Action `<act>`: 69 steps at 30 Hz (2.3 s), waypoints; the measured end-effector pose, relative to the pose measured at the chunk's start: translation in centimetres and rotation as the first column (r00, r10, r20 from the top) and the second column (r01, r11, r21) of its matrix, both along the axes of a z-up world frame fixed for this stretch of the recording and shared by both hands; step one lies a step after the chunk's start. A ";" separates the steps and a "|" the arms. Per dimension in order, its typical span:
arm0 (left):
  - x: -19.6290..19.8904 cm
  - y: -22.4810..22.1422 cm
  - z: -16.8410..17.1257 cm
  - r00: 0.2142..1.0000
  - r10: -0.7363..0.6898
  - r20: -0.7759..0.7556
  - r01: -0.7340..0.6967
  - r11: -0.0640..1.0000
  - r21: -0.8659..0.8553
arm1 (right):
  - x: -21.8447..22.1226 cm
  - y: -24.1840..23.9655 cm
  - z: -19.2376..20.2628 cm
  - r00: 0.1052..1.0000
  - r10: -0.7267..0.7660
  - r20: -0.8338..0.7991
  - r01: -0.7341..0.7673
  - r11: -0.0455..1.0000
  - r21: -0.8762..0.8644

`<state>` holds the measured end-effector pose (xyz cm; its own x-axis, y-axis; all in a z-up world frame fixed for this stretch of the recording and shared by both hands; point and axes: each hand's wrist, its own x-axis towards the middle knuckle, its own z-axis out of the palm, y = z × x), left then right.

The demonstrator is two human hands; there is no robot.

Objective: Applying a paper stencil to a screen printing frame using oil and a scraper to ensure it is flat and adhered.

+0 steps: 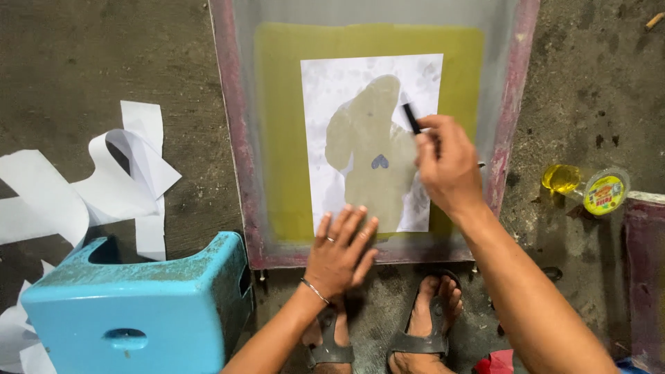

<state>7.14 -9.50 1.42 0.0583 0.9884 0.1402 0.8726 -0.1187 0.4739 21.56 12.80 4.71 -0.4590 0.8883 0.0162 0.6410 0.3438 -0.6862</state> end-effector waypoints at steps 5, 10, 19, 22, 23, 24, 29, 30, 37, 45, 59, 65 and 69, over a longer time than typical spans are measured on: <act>-5.2 5.0 0.5 0.982 0.156 -0.110 -0.153 0.988 0.032 | 2.1 1.8 -2.0 0.962 -0.268 -0.051 0.270 0.962 0.036; -10.0 14.5 1.3 0.886 0.356 -0.298 -0.383 0.923 -0.035 | -0.7 6.5 -2.8 0.916 -0.360 0.180 0.364 0.931 0.010; -14.9 21.6 1.1 0.957 0.270 -0.107 -0.287 0.933 -0.215 | -1.0 9.4 -1.9 0.936 -0.321 0.142 0.346 0.910 -0.227; -15.1 22.8 2.0 0.978 0.204 -0.040 -0.208 0.949 -0.237 | -0.9 9.9 -0.7 0.941 -0.231 0.247 0.290 0.926 -0.240; -15.1 23.1 1.9 0.978 0.204 -0.039 -0.207 0.945 -0.251 | -0.6 9.9 -0.9 0.940 -0.227 0.254 0.290 0.923 -0.252; -15.1 23.5 1.9 0.992 0.118 -0.047 -0.125 0.969 -0.212 | -0.4 9.9 -1.1 0.963 -0.180 0.203 0.221 0.953 -0.207; -14.2 25.9 2.7 0.994 -0.106 0.019 0.108 0.976 -0.189 | 1.3 9.5 -1.6 1.000 -0.013 0.018 0.016 0.989 -0.150; -14.0 26.6 2.8 0.989 -0.144 0.023 0.146 0.972 -0.184 | 1.8 9.3 -2.0 1.000 -0.019 -0.002 0.019 0.988 -0.154; -15.6 26.8 3.4 0.991 -0.063 -0.118 0.021 0.945 -0.327 | 0.2 9.0 -1.0 0.982 -0.167 0.093 0.183 0.962 -0.201; -16.2 24.7 2.6 0.990 0.049 -0.133 -0.095 0.927 -0.362 | -0.5 8.5 -1.7 0.953 -0.205 0.225 0.233 0.966 -0.108; -16.5 25.0 2.5 0.987 0.018 -0.158 -0.083 0.906 -0.415 | -0.4 8.4 -1.9 0.957 -0.203 0.208 0.232 0.965 -0.124; -16.7 25.0 2.3 0.991 0.034 -0.130 -0.084 0.912 -0.401 | -0.5 8.4 -1.9 0.949 -0.218 0.228 0.254 0.957 -0.138; -16.7 25.1 2.4 0.993 0.029 -0.115 -0.076 0.902 -0.426 | -0.4 8.4 -2.1 0.948 -0.211 0.238 0.243 0.963 -0.112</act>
<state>-9.61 15.59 3.85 -0.0042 0.9534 -0.3016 0.9187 0.1228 0.3753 21.16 21.20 2.59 -0.2224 0.9555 -0.1936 0.8325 0.0828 -0.5477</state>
